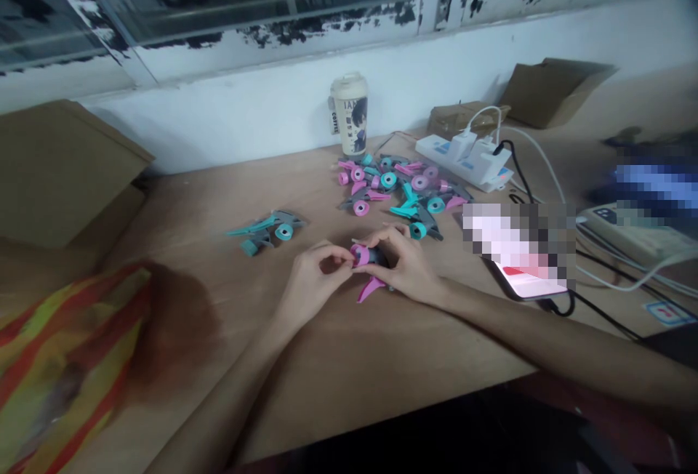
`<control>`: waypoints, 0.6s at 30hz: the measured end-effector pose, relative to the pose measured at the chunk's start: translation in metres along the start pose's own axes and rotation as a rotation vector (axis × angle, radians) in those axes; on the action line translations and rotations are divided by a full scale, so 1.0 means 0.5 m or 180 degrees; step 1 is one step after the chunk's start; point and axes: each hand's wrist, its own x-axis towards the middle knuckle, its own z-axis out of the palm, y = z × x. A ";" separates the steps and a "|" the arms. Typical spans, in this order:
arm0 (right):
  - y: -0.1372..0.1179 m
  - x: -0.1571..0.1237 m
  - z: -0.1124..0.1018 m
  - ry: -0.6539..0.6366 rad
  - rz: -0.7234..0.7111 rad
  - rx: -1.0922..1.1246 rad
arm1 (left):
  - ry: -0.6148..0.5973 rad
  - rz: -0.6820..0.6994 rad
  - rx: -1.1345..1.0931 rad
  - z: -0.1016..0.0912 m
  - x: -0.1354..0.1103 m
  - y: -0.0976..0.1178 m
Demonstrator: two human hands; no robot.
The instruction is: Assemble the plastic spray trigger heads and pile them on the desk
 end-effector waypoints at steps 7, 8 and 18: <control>-0.001 0.004 -0.002 -0.0033 -0.0011 -0.0046 | 0.0007 0.0203 0.0033 -0.007 -0.001 0.011; -0.001 0.004 -0.001 -0.0054 -0.0038 -0.0064 | 0.0076 0.0172 0.0033 -0.007 -0.001 0.011; -0.007 0.005 0.001 -0.0329 -0.0214 -0.0358 | 0.0008 -0.0275 -0.0113 0.008 0.002 -0.013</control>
